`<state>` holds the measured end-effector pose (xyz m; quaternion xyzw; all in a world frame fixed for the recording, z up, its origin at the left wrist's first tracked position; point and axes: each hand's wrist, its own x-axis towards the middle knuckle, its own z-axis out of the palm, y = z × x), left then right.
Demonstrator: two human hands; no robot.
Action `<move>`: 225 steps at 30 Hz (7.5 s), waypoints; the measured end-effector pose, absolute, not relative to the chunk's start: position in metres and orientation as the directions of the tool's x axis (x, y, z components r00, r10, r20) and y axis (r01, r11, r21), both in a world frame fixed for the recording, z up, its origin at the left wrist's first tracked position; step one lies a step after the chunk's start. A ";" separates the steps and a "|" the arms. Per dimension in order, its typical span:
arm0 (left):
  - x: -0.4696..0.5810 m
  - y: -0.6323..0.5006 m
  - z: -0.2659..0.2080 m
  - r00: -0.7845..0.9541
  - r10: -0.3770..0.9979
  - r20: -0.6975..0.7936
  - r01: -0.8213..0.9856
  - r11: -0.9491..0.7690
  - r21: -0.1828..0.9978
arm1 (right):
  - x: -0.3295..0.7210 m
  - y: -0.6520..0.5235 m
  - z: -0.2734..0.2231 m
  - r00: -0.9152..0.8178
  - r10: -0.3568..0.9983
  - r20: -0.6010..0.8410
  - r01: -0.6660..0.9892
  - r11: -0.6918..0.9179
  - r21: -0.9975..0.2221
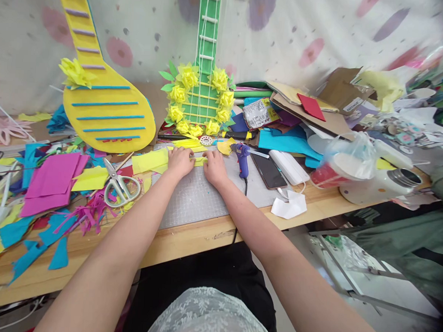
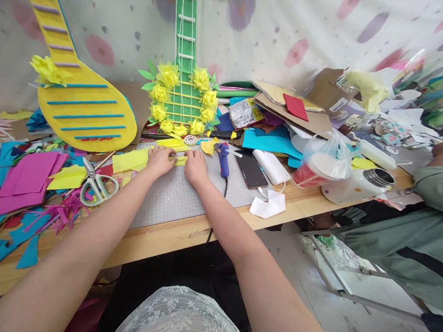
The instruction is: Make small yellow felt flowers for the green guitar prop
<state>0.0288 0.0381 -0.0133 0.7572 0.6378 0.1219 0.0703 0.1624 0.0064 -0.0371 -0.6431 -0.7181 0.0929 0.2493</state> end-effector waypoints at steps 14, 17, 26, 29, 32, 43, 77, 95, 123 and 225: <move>0.025 0.034 -0.011 0.272 0.951 0.149 0.905 -0.305 0.298 | 0.165 0.009 -0.040 -0.090 0.953 0.288 0.841 0.228 -0.491; 0.022 0.030 -0.013 0.362 0.918 0.164 0.875 -0.395 0.281 | 0.165 0.009 -0.040 -0.104 0.952 0.287 0.841 0.239 -0.486; 0.021 0.025 -0.011 0.416 0.901 0.122 0.870 -0.434 0.234 | 0.165 0.004 -0.037 -0.131 0.947 0.293 0.868 0.252 -0.428; 0.022 0.025 -0.011 0.405 0.906 0.120 0.876 -0.422 0.232 | 0.165 0.003 -0.036 -0.116 0.949 0.294 0.869 0.240 -0.433; 0.021 0.027 -0.009 0.381 0.920 0.094 0.885 -0.392 0.250 | 0.166 0.003 -0.036 -0.099 0.953 0.287 0.861 0.226 -0.455; 0.031 0.034 0.001 0.213 0.972 -0.095 0.923 -0.169 0.346 | 0.168 0.008 -0.040 -0.088 0.959 0.270 0.816 0.225 -0.532; 0.039 0.017 -0.008 0.193 0.977 0.095 0.924 -0.214 0.316 | 0.175 0.018 -0.046 0.195 0.952 0.236 0.524 0.102 -0.845; 0.043 0.003 -0.027 0.190 0.963 0.190 0.706 -0.269 0.655 | 0.169 0.015 -0.039 0.019 0.998 0.061 0.035 0.060 -0.998; 0.034 0.010 0.005 0.299 0.862 -0.410 -0.057 0.445 0.894 | 0.173 0.015 -0.036 -0.003 0.993 0.119 -0.090 0.119 -0.989; 0.022 0.021 0.000 0.321 0.850 -0.419 0.144 0.393 0.908 | 0.168 0.016 -0.038 0.128 0.991 -0.039 -0.209 -0.012 -0.978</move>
